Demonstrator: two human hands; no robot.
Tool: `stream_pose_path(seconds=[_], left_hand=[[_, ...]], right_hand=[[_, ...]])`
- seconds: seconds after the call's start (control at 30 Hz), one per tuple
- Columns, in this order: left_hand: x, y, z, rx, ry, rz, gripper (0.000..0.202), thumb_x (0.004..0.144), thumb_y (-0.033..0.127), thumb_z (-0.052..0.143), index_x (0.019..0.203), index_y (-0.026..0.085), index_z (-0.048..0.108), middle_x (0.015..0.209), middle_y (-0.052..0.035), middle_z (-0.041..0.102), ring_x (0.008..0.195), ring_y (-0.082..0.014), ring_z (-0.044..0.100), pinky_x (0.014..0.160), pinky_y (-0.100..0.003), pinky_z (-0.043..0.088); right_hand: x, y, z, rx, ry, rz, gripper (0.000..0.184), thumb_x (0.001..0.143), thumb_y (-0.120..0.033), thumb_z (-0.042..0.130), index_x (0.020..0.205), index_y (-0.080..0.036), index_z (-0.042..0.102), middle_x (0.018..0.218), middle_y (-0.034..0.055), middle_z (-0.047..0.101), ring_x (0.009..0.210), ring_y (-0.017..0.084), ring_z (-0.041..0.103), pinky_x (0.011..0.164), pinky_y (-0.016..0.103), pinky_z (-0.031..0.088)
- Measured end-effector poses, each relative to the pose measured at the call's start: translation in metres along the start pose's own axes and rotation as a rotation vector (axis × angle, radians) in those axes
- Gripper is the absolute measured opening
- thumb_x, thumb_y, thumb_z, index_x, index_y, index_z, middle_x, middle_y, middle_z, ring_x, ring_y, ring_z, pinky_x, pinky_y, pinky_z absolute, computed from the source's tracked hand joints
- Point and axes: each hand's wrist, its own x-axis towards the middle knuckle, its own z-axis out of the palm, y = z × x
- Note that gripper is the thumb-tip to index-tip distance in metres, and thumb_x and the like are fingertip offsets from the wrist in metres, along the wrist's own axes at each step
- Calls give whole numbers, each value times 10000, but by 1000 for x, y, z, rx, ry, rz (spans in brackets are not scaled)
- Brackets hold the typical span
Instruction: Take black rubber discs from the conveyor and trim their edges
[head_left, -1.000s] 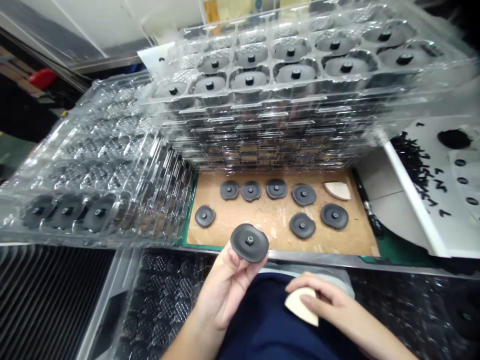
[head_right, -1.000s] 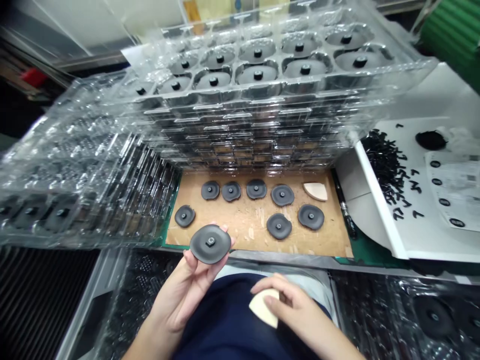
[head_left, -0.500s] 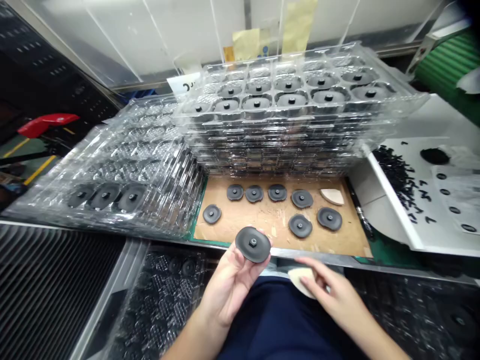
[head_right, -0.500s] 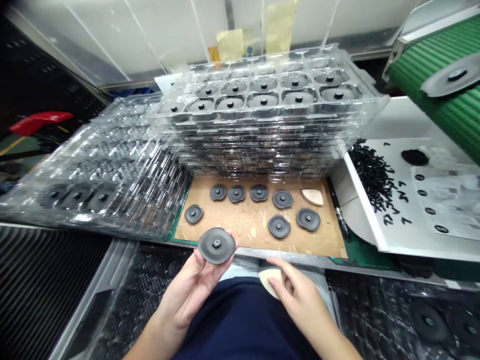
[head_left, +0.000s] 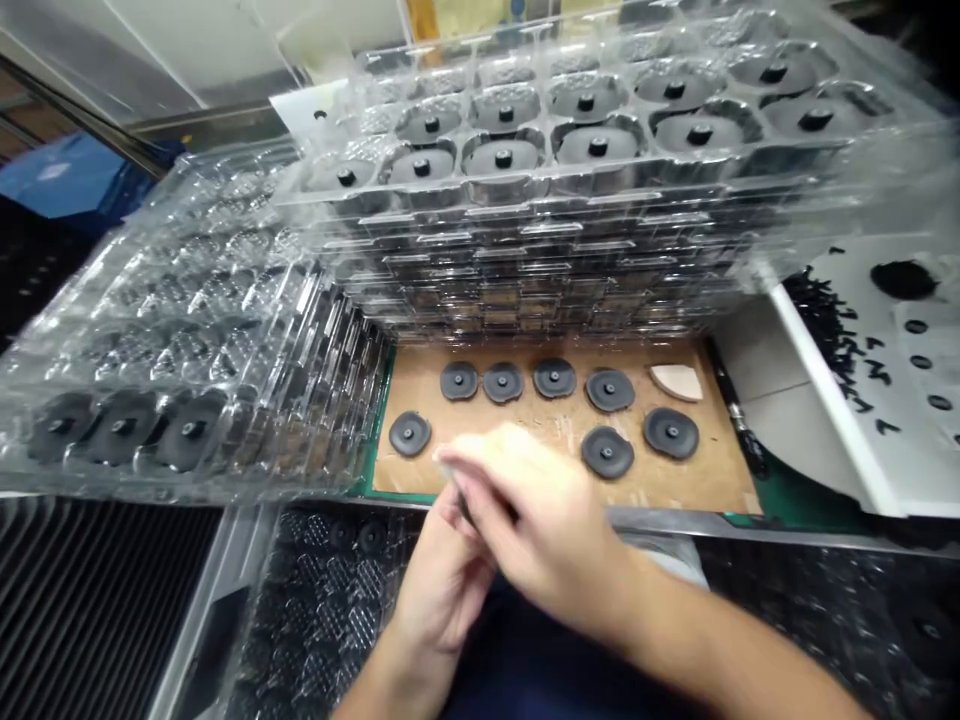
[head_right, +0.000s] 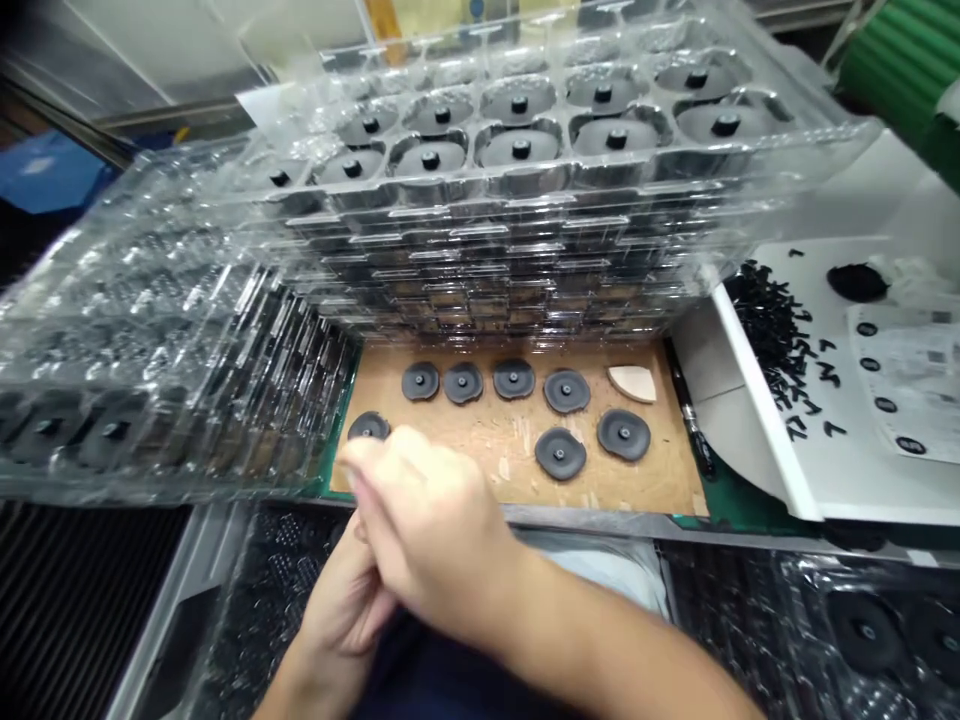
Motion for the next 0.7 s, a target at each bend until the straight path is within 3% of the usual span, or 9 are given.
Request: stream_pose_path(seconds=[0.17, 0.3, 0.37, 0.5, 0.63, 0.7], left_hand=[[14, 12, 2, 8, 70, -55, 464, 573, 164, 817, 1011, 241, 685, 1018, -24, 716, 934, -186, 657, 770, -212, 527], [26, 15, 2, -42, 17, -72, 415, 644, 267, 783, 1047, 251, 683, 1037, -42, 715, 1019, -218, 636, 865, -268, 514], [31, 16, 1, -73, -3, -74, 381, 636, 224, 786, 1007, 247, 703, 1040, -39, 721, 1011, -214, 642, 896, -271, 501], [40, 18, -1, -137, -22, -125, 461, 541, 25, 787, 942, 244, 726, 969, 0, 743, 889, -146, 673, 787, -172, 523], [49, 16, 3, -220, -36, -134, 438, 602, 61, 773, 992, 248, 709, 1017, -1, 732, 927, -127, 665, 810, -161, 517], [52, 16, 6, -217, 16, -120, 439, 626, 80, 761, 1029, 245, 697, 1014, -10, 728, 948, -142, 662, 824, -179, 520]], right_hand=[[8, 5, -6, 108, -226, 143, 182, 871, -91, 488, 919, -182, 638, 804, 6, 647, 710, 97, 604, 669, 188, 507], [24, 11, -6, 57, -59, 42, 198, 900, -140, 458, 1004, -141, 626, 844, 52, 651, 782, 137, 613, 747, 256, 519], [27, 14, -9, 110, -101, 14, 198, 888, -114, 470, 1017, -142, 617, 833, 40, 655, 758, 120, 612, 720, 221, 518], [23, 23, -28, 33, -260, 148, 192, 845, -74, 514, 926, -192, 640, 746, -9, 649, 635, 83, 596, 570, 157, 474], [27, 32, -36, -196, -207, 182, 166, 858, -118, 505, 929, -178, 642, 710, 5, 636, 595, 109, 591, 544, 210, 446], [35, 38, -31, -325, -131, 139, 175, 873, -123, 491, 949, -159, 644, 751, 29, 658, 642, 140, 595, 587, 259, 431]])
